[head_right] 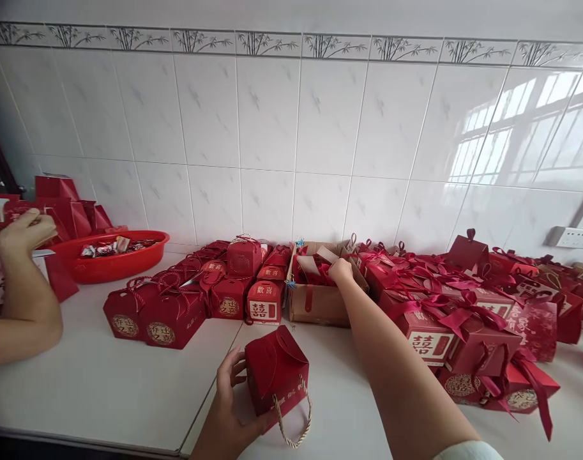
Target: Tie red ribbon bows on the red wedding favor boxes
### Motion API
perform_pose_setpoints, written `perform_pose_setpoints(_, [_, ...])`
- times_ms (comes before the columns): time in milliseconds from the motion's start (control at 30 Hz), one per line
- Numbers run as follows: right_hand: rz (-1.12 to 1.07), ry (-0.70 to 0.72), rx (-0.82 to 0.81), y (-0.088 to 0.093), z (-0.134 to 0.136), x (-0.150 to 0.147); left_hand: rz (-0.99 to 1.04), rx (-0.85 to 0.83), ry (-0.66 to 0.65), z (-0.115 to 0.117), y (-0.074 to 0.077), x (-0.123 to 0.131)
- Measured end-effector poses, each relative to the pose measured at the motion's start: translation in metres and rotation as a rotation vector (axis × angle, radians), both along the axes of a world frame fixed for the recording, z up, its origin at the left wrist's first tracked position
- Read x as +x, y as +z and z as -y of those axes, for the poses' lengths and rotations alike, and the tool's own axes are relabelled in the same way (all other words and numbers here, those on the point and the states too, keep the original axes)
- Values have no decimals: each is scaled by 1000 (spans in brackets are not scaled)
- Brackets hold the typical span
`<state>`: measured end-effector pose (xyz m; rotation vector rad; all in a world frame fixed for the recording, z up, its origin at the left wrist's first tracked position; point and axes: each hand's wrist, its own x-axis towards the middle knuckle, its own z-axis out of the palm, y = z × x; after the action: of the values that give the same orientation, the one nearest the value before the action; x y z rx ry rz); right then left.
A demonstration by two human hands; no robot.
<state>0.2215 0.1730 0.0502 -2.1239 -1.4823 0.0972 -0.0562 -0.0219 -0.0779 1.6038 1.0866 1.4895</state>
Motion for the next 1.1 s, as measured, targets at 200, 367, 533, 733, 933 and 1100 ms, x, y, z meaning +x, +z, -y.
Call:
perform_pose_setpoints(200, [-46, -12, -162, -4, -15, 5, -20, 2, 3, -7, -11, -3])
perform_pose_setpoints(367, [-96, 36, -211, -11, -29, 6, -38, 19, 5, -10, -14, -3])
perform_pose_setpoints(533, [-188, 30, -165, -12, -33, 9, -44, -15, -4, -6, -7, -2])
perform_pose_setpoints(733, [-392, -32, 81, 2, -6, 2, -56, -64, 0, 0, 7, -1])
perform_pose_setpoints(933, [-753, 18, 435, 27, 55, -17, -104, -35, -39, 0, 9, -8])
perform_pose_setpoints(1100, [-1033, 251, 630, 21, 151, -23, -235, -2, -122, -1, 9, -3])
